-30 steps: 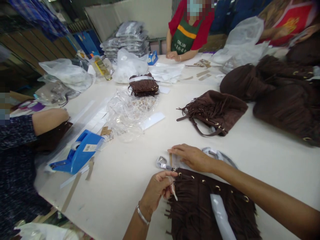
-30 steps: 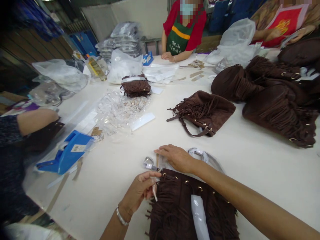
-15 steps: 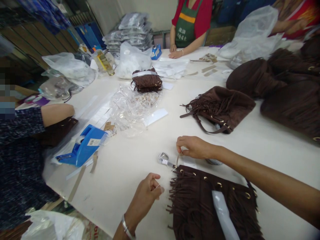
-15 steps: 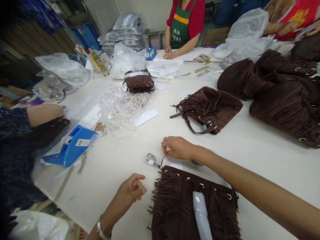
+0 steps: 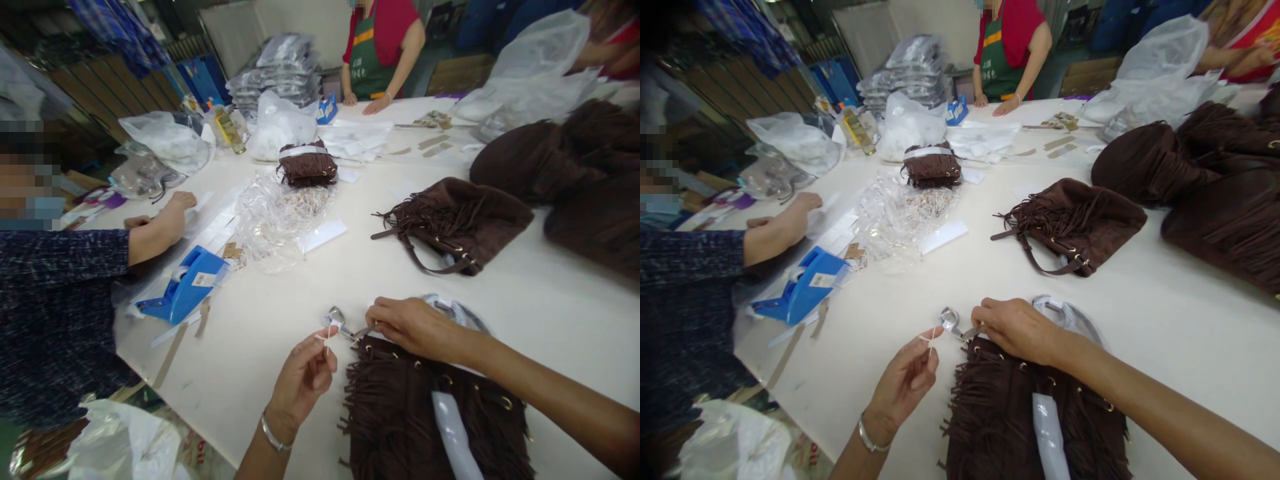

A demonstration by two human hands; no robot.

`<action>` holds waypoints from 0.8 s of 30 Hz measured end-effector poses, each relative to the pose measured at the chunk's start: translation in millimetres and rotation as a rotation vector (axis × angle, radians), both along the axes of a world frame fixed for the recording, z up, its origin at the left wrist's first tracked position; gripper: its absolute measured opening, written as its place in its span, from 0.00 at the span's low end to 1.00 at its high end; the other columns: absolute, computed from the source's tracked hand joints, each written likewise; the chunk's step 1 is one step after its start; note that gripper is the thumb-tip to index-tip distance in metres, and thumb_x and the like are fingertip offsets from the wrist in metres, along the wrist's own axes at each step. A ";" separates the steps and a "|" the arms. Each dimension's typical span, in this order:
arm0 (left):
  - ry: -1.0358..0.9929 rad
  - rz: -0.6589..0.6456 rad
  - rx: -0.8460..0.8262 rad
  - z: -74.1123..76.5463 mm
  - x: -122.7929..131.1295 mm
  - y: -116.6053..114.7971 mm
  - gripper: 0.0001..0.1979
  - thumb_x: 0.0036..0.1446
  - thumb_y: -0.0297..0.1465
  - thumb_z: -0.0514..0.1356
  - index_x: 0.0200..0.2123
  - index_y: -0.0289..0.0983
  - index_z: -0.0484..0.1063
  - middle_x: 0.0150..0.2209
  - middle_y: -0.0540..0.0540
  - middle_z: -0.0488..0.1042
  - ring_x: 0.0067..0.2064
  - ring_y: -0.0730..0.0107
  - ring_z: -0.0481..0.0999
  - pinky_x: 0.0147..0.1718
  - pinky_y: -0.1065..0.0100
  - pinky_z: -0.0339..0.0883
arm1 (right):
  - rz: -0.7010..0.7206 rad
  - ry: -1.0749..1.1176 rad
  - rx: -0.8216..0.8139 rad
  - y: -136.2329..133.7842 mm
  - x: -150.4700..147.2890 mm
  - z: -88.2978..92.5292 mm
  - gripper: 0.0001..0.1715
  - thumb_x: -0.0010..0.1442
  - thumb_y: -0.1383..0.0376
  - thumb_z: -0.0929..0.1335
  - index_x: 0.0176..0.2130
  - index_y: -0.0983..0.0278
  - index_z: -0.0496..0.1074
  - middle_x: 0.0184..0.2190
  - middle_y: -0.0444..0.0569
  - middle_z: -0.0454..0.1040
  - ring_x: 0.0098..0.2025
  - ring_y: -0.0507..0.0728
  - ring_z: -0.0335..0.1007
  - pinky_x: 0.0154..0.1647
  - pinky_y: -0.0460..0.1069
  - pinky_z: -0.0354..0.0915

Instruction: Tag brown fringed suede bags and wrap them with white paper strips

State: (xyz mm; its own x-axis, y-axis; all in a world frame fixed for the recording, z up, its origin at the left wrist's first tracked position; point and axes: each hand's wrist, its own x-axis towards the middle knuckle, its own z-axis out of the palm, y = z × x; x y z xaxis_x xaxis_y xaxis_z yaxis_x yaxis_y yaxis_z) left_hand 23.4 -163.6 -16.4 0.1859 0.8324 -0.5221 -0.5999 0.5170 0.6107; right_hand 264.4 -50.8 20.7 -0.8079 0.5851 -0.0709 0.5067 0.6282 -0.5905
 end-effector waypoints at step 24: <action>0.482 -0.081 0.161 -12.8 40.5 4.3 0.16 0.54 0.39 0.65 0.41 0.33 0.72 0.29 0.46 0.77 0.16 0.79 0.66 0.17 0.75 0.57 | -0.156 0.475 -1.058 -16.4 -23.4 -12.2 0.16 0.57 0.56 0.69 0.40 0.65 0.73 0.36 0.47 0.70 0.37 0.54 0.65 0.37 0.46 0.60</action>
